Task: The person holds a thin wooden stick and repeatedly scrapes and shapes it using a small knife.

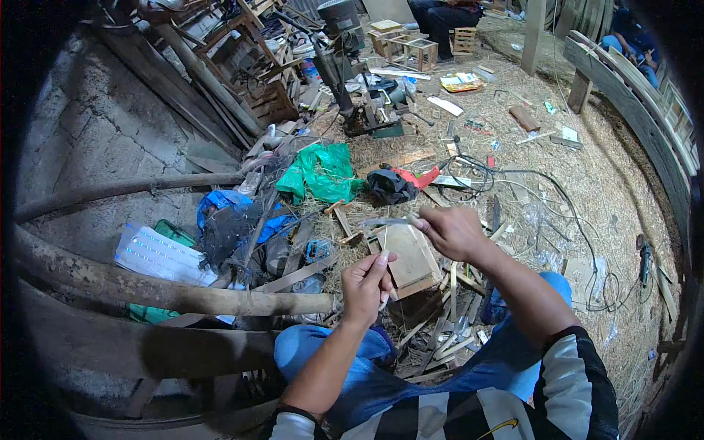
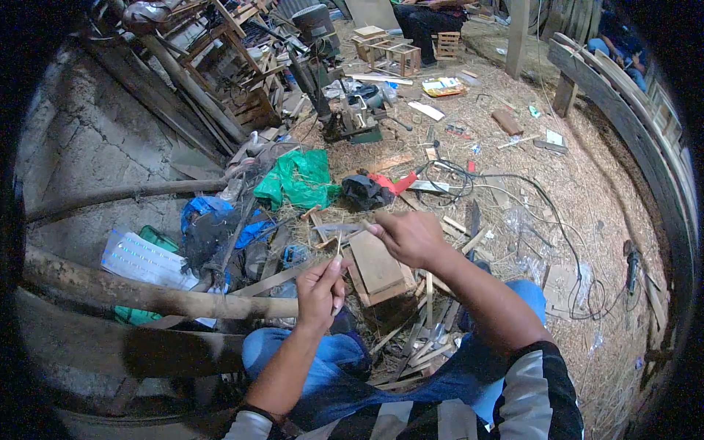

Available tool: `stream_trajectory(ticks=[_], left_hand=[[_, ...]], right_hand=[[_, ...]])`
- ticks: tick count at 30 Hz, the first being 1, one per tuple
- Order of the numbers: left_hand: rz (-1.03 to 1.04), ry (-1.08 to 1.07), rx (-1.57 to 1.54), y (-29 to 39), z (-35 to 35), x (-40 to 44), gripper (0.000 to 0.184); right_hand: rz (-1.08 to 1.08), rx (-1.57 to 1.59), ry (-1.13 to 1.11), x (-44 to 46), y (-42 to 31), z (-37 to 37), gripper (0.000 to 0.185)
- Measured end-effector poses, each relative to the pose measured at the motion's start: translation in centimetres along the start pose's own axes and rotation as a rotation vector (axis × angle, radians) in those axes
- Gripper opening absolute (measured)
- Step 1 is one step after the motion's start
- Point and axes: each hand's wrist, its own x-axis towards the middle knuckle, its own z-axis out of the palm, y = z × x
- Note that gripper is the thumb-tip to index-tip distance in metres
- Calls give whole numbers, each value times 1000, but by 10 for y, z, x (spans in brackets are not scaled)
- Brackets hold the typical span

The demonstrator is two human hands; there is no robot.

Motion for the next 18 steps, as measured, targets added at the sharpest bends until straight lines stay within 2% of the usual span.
stream_trajectory(ticks=[2,3,6,8,10,11,14,18], left_hand=[[-2,6,-13,2,-2,-2,27],[-2,-10,8,8,-1,-5,28],[-10,-21,29,8,-2,-6,29],[-17,-10,21,6,-2,-5,29],[-5,23,34,5,-1,-2,28],[-6,22,35,6,1,-2,28],[5,29,20,4,6,-3,27],[23,10,44,2,5,-4,26]], right_hand=[[79,-46,30,4,7,2,37],[214,-84,-28,9,9,-3,37],[269,-38,58,11,14,-11,35],[264,-24,10,8,3,-12,34],[-41,55,99,-3,-10,-1,33],[-79,69,55,-7,-20,-1,33],[-89,49,-97,-10,-32,5,34],[-106,73,-53,-8,-25,8,35]])
